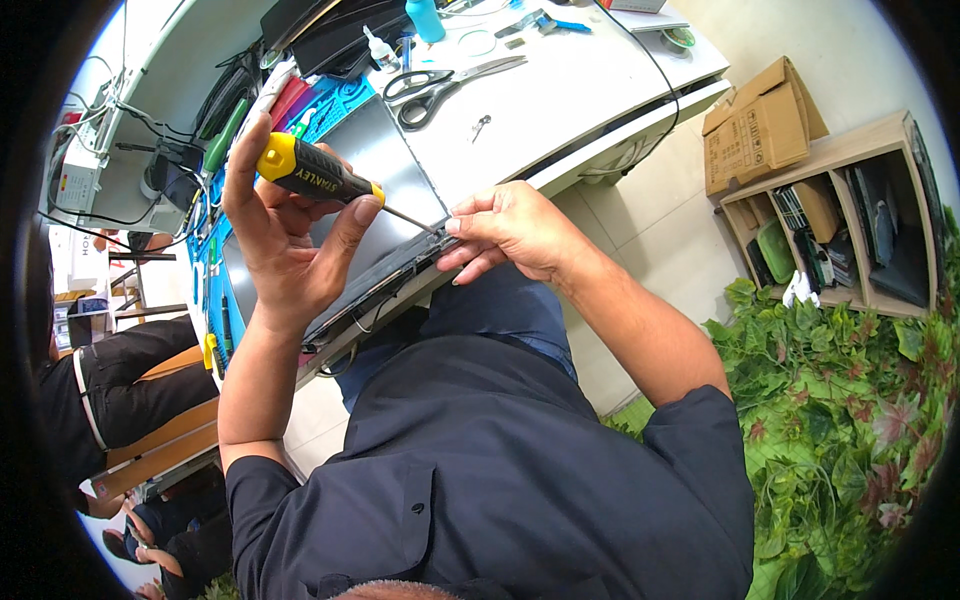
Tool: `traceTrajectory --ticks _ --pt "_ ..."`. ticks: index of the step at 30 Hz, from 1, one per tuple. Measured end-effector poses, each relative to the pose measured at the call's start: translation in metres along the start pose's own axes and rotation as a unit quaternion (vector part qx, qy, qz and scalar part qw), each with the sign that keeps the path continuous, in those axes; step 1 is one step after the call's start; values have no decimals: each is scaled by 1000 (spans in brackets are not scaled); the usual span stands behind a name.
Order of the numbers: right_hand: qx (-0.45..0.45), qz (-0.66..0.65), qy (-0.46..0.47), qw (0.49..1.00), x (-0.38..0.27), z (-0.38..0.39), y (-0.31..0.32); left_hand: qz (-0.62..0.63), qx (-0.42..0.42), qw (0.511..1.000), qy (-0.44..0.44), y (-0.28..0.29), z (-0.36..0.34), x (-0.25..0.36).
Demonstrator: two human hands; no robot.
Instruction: The person uses a screwdriver and their hands to remove a laptop screen from its bezel, then lifts and places the screen aside on the workbench.
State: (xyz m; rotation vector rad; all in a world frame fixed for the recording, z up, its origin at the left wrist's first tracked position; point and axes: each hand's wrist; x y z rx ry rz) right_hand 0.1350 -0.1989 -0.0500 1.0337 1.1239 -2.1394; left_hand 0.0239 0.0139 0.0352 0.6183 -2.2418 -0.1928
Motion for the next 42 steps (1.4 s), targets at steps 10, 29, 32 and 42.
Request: traceTrajectory --ticks 10,29,32,42 --pt "10 -16 34 999 6 -2 -1 -183 -177 960 -115 12 -51 47" --pt "-2 -6 54 999 6 -2 0 -210 -411 887 17 22 -103 74" --pt "-13 -12 62 998 7 -3 1 -137 -431 888 -89 20 -107 62" --pt "-3 -4 55 998 7 -2 0 -207 -460 861 -62 22 -114 62"
Point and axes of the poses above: each hand's wrist, its own z-axis away from the middle knuckle, its own y-axis out of the back of the hand, x = y × z, and after that the axes turned 7 degrees about z, right-handed
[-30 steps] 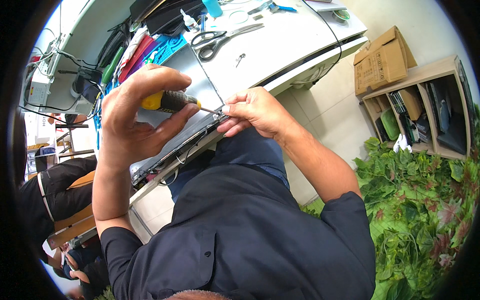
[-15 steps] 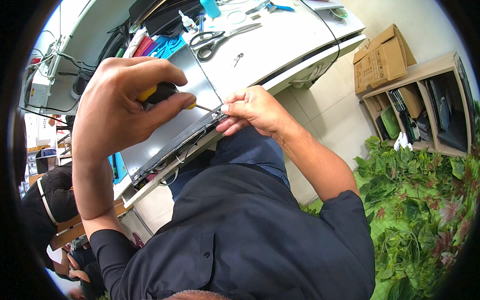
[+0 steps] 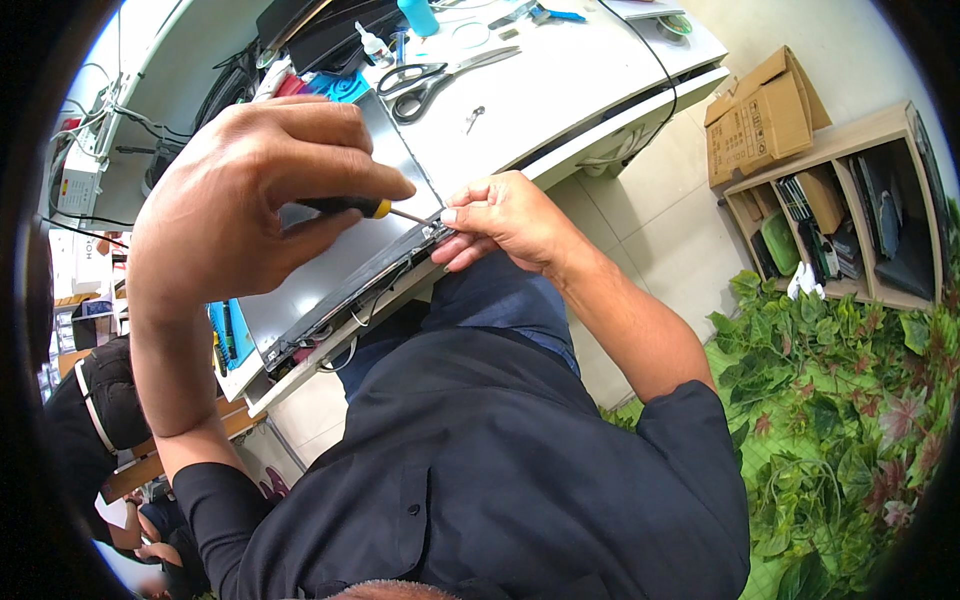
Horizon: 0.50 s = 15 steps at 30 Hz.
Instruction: The person uses a screwdriver and their hands to remove a laptop screen from its bezel, then lifts and places the screen aside on the workbench.
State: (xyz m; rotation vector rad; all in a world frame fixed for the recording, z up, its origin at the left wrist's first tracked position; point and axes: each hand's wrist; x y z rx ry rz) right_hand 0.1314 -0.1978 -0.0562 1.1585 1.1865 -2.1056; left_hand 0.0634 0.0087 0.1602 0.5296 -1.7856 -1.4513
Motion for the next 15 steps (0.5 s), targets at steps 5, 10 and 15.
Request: traceTrajectory --ticks 5,10,15 --pt "1 -5 -3 1000 0 0 0 -34 15 996 79 -1 -2 10" --pt "5 2 -4 1000 2 0 1 -49 -45 994 84 2 -5 8" --pt "0 -2 1 1000 2 -1 1 -43 -8 999 -27 -1 -10 -1"
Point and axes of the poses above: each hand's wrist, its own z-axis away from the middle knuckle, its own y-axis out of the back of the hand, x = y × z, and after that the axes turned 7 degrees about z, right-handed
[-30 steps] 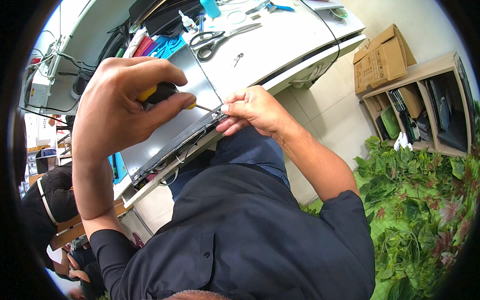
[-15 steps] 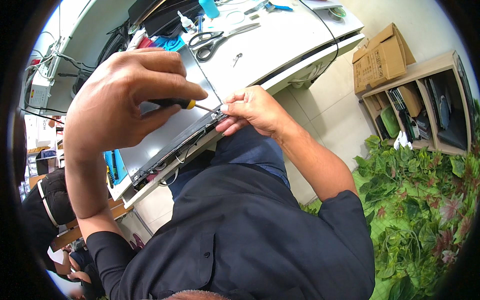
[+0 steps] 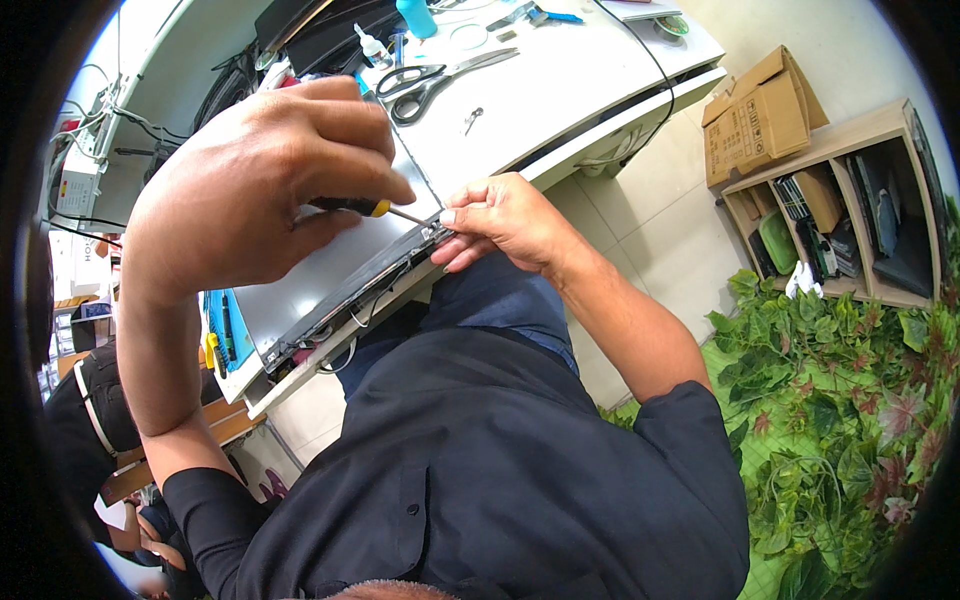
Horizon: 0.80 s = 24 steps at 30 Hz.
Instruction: The person uses a screwdriver and their hands to remove a laptop screen from its bezel, then lifts and places the screen aside on the workbench.
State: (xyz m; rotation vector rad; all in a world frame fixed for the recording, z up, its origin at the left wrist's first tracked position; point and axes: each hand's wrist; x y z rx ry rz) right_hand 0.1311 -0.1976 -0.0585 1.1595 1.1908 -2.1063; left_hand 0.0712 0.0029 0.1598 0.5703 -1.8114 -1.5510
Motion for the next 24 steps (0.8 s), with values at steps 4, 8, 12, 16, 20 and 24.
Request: traceTrajectory --ticks 4,8,12,16,20,24 --pt "15 -7 -2 1000 0 1 -1 -81 -142 961 223 13 -11 20" --pt "13 -4 -3 1000 0 1 0 -87 -149 969 179 14 -12 19" --pt "7 0 -2 1000 0 0 0 -54 -90 994 30 8 -12 4" --pt "5 -7 -2 1000 0 0 -1 -86 -113 980 138 9 -15 15" --pt "18 -9 3 1000 2 1 0 -118 -209 935 260 19 -32 31" --pt "6 -4 4 1000 1 0 1 -92 -132 983 89 9 -18 9"
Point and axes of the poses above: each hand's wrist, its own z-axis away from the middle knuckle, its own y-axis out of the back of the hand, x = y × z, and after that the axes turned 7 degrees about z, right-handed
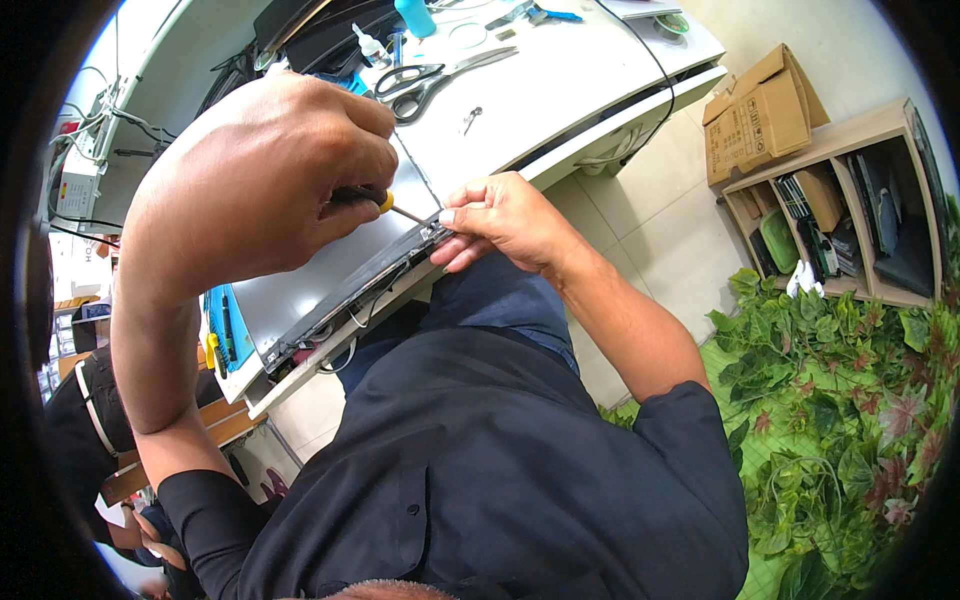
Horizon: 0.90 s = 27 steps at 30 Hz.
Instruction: The person uses a screwdriver and their hands to remove a laptop screen from its bezel, then lifts and places the screen aside on the workbench.
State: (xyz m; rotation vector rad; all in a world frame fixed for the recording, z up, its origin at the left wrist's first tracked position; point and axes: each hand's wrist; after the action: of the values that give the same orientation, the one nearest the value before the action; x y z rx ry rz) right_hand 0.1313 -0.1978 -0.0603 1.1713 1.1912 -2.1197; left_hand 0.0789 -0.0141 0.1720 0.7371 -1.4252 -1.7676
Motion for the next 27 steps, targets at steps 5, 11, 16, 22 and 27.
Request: traceTrajectory --ticks 5,11,16,22,27 --pt "-1 -2 -5 1000 -1 0 -3 37 63 997 -40 -5 1 -1" --pt "10 16 2 1000 -1 3 -3 -12 -6 995 101 7 -2 16" --pt "14 25 2 1000 -3 3 -5 -5 -30 998 52 3 -3 6" --pt "14 28 -2 1000 -2 3 -6 272 267 924 37 -30 14 -3" --pt "27 36 -9 999 -4 7 -11 211 359 899 135 -55 31 3"
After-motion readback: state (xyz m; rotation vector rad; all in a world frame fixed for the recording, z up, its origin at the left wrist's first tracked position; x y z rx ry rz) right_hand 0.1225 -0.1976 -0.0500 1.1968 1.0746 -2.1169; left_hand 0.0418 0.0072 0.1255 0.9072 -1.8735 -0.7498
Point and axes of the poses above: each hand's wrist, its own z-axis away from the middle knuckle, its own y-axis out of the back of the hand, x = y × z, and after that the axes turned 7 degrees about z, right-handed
